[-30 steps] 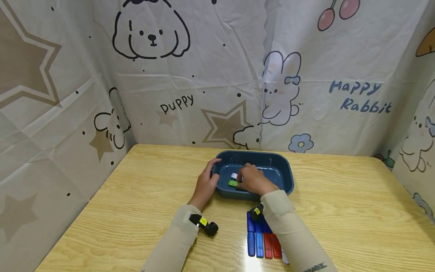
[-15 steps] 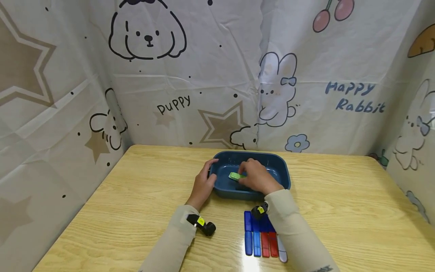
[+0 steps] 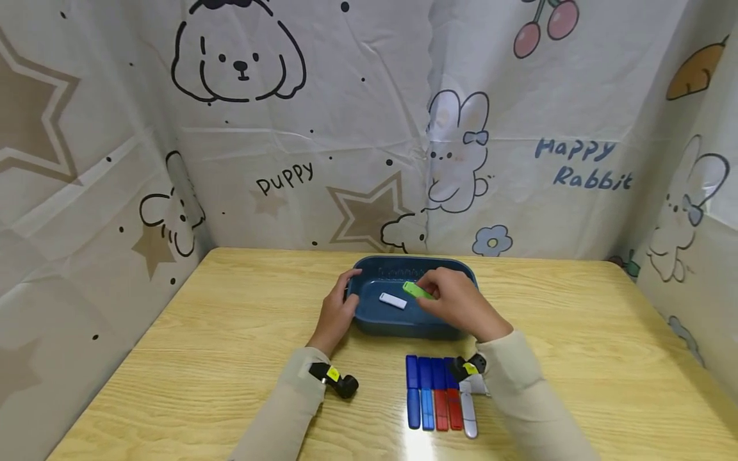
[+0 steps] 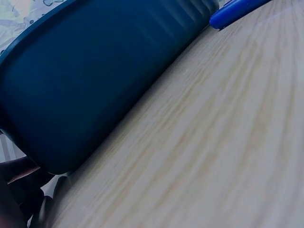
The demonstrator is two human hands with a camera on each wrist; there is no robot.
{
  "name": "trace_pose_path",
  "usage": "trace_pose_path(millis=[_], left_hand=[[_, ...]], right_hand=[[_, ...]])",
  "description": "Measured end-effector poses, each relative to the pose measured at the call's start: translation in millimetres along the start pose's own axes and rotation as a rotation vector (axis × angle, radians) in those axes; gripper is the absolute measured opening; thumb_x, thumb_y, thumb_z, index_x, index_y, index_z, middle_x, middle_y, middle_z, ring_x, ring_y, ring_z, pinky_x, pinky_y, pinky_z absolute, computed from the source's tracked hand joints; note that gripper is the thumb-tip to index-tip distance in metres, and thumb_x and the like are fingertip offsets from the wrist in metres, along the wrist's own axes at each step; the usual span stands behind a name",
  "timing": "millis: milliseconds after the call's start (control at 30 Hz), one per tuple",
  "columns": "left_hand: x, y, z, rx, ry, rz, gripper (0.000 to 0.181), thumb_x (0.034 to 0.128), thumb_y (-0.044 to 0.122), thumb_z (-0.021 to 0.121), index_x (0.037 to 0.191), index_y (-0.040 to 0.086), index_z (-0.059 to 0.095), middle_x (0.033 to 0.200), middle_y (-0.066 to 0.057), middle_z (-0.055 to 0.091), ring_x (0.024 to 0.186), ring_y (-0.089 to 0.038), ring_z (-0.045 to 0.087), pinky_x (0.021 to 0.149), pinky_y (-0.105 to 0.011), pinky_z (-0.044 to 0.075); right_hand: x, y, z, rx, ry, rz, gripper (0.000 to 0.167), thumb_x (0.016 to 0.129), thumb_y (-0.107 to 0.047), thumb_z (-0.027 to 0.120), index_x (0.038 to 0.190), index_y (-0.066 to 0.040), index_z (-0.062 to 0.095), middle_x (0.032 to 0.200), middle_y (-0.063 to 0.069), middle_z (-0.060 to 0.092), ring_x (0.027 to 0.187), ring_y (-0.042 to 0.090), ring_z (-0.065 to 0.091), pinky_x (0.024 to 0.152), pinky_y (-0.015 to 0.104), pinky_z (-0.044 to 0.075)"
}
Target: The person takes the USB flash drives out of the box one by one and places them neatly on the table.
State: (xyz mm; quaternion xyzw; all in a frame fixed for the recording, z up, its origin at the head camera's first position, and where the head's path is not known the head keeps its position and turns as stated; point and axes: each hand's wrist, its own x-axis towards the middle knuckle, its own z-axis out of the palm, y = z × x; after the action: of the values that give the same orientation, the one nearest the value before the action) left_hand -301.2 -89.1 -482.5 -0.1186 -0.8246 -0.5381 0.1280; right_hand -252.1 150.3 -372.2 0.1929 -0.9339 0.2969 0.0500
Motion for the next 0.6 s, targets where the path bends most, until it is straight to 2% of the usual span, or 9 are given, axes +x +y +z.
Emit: trace_pose_path(millis=[200,333,500,600], left_hand=[[0.2,0.1,-0.3,-0.009,-0.004,0.0,0.05,0.0873,0.011,0.045,0.135,0.025,0.051,0.144,-0.004,0.047,0.131,-0.021,0.043,0.106,-0.049,0.034],[0.7,0.0,0.0,-0.008,-0.006,-0.002,0.05,0.0874,0.011,0.046,0.135,0.025,0.05,0.144,-0.005,0.047,0.132,-0.022,0.042,0.106,-0.049,0.034],[1.0,0.4,0.6,0.0,-0.001,-0.001,0.05,0.0877,0.008,0.047,0.135,0.025,0.051,0.144,-0.006,0.047,0.132,-0.023,0.042,0.106,-0.049,0.033],[1.5,0.2,0.5,0.004,-0.001,-0.004,0.05,0.088,0.009,0.046,0.135,0.027,0.05,0.144,-0.005,0.047,0.132,-0.022,0.042,0.107,-0.048,0.033]], right_hand=[[-27.5,3,-13,0.003,-0.05,0.001,0.014,0.082,-0.015,0.073,0.093,-0.01,0.066,0.084,-0.003,0.061,0.073,0.012,0.055,0.067,0.027,0.049],[-48.3,8,-18,0.045,-0.093,0.022,0.016,0.082,-0.014,0.074,0.093,-0.011,0.063,0.082,-0.004,0.061,0.073,0.012,0.055,0.066,0.026,0.05],[-74.2,19,-21,0.104,-0.118,0.009,0.028,0.082,-0.012,0.073,0.106,-0.009,0.06,0.081,-0.004,0.06,0.072,0.012,0.056,0.062,0.026,0.05],[-88.8,24,-21,0.107,-0.139,0.0,0.039,0.083,-0.012,0.073,0.117,-0.011,0.056,0.081,-0.005,0.059,0.071,0.011,0.056,0.06,0.025,0.05]])
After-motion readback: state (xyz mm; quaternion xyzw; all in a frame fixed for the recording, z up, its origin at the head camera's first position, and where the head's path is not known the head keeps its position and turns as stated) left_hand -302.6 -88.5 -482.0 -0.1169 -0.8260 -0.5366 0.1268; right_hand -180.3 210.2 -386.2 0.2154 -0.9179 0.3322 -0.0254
